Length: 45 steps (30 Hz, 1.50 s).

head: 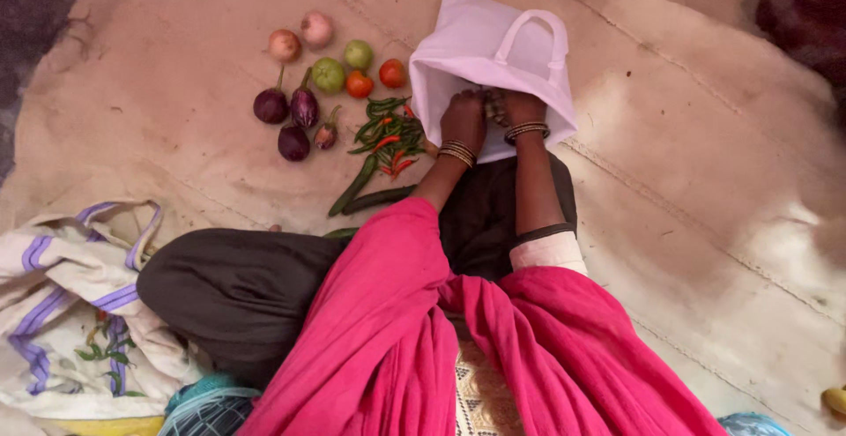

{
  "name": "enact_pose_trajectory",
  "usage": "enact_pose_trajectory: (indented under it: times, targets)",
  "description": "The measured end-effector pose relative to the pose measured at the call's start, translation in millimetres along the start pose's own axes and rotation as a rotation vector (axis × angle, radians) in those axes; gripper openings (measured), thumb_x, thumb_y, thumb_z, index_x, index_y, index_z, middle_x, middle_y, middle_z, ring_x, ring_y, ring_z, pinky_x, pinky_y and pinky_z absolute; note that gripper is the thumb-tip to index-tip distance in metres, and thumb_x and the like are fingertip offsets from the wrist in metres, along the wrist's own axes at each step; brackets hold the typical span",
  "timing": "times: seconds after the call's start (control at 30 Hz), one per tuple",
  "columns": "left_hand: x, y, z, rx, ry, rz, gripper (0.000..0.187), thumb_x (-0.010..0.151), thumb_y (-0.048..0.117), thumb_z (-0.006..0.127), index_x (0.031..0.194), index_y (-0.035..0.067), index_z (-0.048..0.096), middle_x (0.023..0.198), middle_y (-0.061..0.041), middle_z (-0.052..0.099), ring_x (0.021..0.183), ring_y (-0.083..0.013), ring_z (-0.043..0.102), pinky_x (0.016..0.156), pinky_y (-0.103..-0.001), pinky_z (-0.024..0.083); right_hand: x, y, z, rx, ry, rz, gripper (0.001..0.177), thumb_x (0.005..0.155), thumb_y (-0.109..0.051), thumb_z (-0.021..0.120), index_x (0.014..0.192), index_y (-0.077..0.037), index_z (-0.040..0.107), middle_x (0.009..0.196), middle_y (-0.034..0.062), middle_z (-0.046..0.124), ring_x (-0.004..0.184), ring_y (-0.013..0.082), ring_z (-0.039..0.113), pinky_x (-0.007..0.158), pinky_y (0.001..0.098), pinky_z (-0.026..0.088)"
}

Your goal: The person sorts and trims green chilies by hand while sitting on the floor, placing the trimmed chilies into a white bag.

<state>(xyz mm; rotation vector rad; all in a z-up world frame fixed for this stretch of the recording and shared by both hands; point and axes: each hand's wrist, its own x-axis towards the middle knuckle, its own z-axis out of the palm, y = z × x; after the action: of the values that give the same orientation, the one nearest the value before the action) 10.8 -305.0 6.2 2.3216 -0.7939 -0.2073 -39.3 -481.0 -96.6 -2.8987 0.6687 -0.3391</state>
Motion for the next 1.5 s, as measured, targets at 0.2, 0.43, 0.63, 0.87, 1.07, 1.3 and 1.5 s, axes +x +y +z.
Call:
enact_pose_trajectory:
  times: [0.2, 0.43, 0.63, 0.87, 1.07, 1.3, 1.5]
  targets:
    - [0.3, -3.3, -40.7, -0.256, 0.202, -0.123, 0.015, 0.086, 0.009, 0.070, 0.100, 0.010, 0.074, 0.096, -0.014, 0.072, 0.088, -0.0340, 0.070, 0.078, -0.046, 0.057, -7.8, 12.3, -21.3, 0.168, 0.103, 0.289, 0.032, 0.097, -0.028, 0.056, 0.103, -0.006, 0.078, 0.102, 0.0199, 0.075, 0.097, 0.0428, 0.068, 0.084, 0.0530, 0.051]
    - [-29.4, -10.5, -74.4, -0.371, 0.154, -0.210, 0.016, 0.084, 0.014, 0.077, 0.099, 0.008, 0.077, 0.093, -0.015, 0.074, 0.077, -0.0276, 0.074, 0.073, -0.041, 0.058, 6.8, -28.1, -57.6, 0.017, 0.084, 0.220, 0.031, 0.099, -0.029, 0.056, 0.102, -0.009, 0.079, 0.100, 0.0167, 0.076, 0.094, 0.0410, 0.070, 0.082, 0.0554, 0.051]
    - [-56.8, -9.2, -76.7, -0.526, 0.114, -0.198, 0.015, 0.091, 0.014, 0.070, 0.104, 0.008, 0.076, 0.101, -0.012, 0.077, 0.078, -0.0228, 0.077, 0.073, -0.035, 0.061, 23.8, -66.7, -79.8, 0.129, 0.053, 0.339, 0.030, 0.094, -0.036, 0.062, 0.100, -0.011, 0.079, 0.098, 0.0166, 0.076, 0.093, 0.0419, 0.069, 0.078, 0.0554, 0.052]
    - [-75.4, -2.9, -103.9, -0.491, 0.039, -0.202, 0.014, 0.090, 0.015, 0.072, 0.101, 0.010, 0.078, 0.092, -0.009, 0.079, 0.076, -0.0216, 0.077, 0.072, -0.036, 0.060, 35.3, -61.3, -46.4, -0.027, 0.047, 0.198, 0.025, 0.089, -0.021, 0.068, 0.110, -0.012, 0.076, 0.105, 0.0152, 0.076, 0.101, 0.0408, 0.069, 0.084, 0.0543, 0.053]
    - [-91.6, 15.2, -134.9, -0.475, 0.038, -0.204, 0.015, 0.088, 0.013, 0.071, 0.102, 0.011, 0.077, 0.094, -0.008, 0.079, 0.076, -0.0216, 0.076, 0.074, -0.036, 0.060, 16.4, -90.5, -91.5, -0.059, 0.002, 0.273, 0.027, 0.081, -0.027, 0.076, 0.102, -0.009, 0.076, 0.103, 0.0156, 0.075, 0.093, 0.0399, 0.071, 0.076, 0.0524, 0.056]
    - [-110.2, 38.4, -173.7, 0.038, 0.455, 0.182, 0.041, 0.084, 0.001, 0.064, 0.124, 0.007, 0.071, 0.135, -0.015, 0.061, 0.127, -0.0336, 0.058, 0.108, -0.045, 0.050, -33.2, -152.2, -211.3, 0.354, 0.259, 0.161, 0.016, 0.083, -0.016, 0.078, 0.094, -0.007, 0.074, 0.092, 0.0147, 0.078, 0.084, 0.0348, 0.075, 0.072, 0.0462, 0.057]
    - [-139.0, 26.4, -183.7, 0.122, 0.371, 0.233, 0.039, 0.086, 0.009, 0.058, 0.124, 0.004, 0.067, 0.126, -0.014, 0.065, 0.125, -0.0342, 0.060, 0.102, -0.046, 0.051, -110.7, -220.6, -231.3, 0.742, 0.069, 0.001, 0.015, 0.091, -0.011, 0.074, 0.102, 0.001, 0.072, 0.089, 0.0159, 0.073, 0.080, 0.0246, 0.072, 0.077, 0.0362, 0.056]
